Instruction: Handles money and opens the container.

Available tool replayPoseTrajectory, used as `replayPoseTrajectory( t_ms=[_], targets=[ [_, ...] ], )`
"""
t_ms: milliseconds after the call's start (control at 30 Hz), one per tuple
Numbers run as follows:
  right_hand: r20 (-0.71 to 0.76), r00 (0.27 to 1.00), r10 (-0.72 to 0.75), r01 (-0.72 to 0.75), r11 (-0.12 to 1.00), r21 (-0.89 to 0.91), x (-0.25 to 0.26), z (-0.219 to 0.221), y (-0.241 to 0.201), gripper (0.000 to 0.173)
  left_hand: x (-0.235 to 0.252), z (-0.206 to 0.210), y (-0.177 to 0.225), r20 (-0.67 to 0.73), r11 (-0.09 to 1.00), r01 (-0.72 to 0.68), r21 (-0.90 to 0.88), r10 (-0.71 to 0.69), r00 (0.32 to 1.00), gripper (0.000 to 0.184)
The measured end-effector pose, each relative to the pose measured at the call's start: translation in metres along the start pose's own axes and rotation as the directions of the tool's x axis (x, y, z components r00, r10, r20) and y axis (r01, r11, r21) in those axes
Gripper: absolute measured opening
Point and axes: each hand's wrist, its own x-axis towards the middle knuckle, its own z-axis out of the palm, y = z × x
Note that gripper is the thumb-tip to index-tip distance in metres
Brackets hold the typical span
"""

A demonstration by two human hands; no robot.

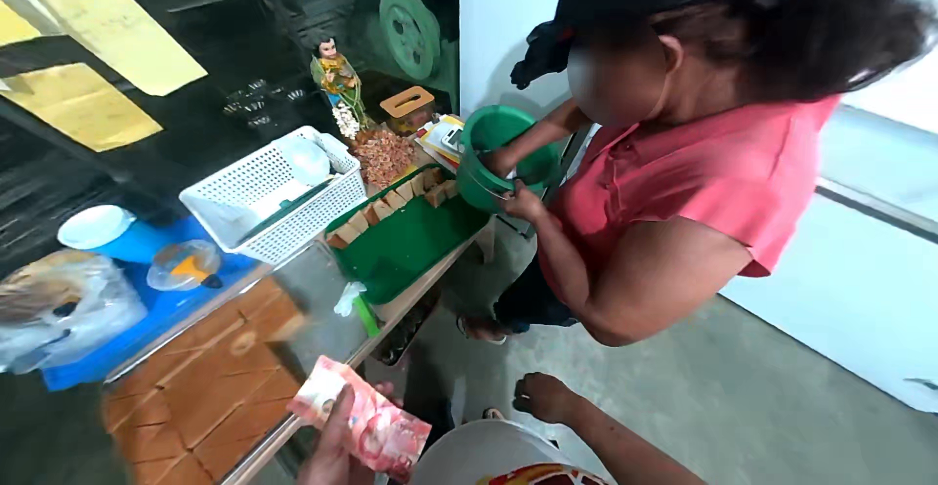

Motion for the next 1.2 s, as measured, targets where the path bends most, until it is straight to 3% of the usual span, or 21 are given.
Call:
replayPoseTrajectory(
  t_ms=[100,200,300,367,467,633,767,833,1033,1200],
  targets=[
    [0.022,0.970,0.241,-0.242,0.964,0.114,0.011,0.048,0.104,0.046,-0.008,0.013,-0.008,-0.005,1.000,0.003,0.005,-0.003,1.000,0.035],
    [0.054,0.817,0.574,-0.541,0.731,0.415,-0.022,0.101,0.197,0.048,-0.011,0.023,-0.008,-0.037,1.000,-0.005,0.019,0.006,0.999,0.031],
    [0.086,0.639,0.764,-0.613,0.439,0.657,-0.065,0.141,0.249,0.046,-0.009,0.032,-0.005,-0.057,0.999,-0.037,0.021,0.038,0.998,0.031],
    [0.104,0.599,0.794,-0.612,0.370,0.699,-0.077,0.152,0.262,0.047,-0.006,0.037,-0.005,-0.059,0.999,-0.032,0.022,0.033,0.998,0.031],
    [0.099,0.611,0.786,-0.585,0.364,0.725,-0.072,0.152,0.246,0.047,-0.001,0.045,0.000,-0.054,0.999,-0.006,0.039,0.009,0.999,0.026],
    [0.016,0.719,0.695,-0.368,0.361,0.857,-0.014,0.149,0.169,0.042,0.015,0.047,0.025,0.046,0.991,-0.075,0.107,0.071,0.996,0.025],
    [-0.048,0.850,0.524,-0.302,0.561,0.770,0.013,0.128,0.101,0.036,0.037,0.030,0.038,0.125,0.966,-0.195,0.169,0.175,0.977,0.023],
    [-0.083,0.875,0.477,-0.272,0.625,0.732,0.014,0.116,0.075,0.032,0.048,0.020,0.038,0.112,0.964,-0.205,0.170,0.187,0.976,0.023],
    [-0.034,0.824,0.566,-0.402,0.625,0.670,0.005,0.122,0.075,0.038,0.065,-0.009,0.039,0.030,0.979,-0.133,0.154,0.130,0.991,0.020],
    [0.070,0.712,0.698,-0.506,0.443,0.740,-0.020,0.143,0.088,0.040,0.081,-0.027,0.045,0.052,0.980,-0.154,0.124,0.149,0.987,0.019]
  ],
)
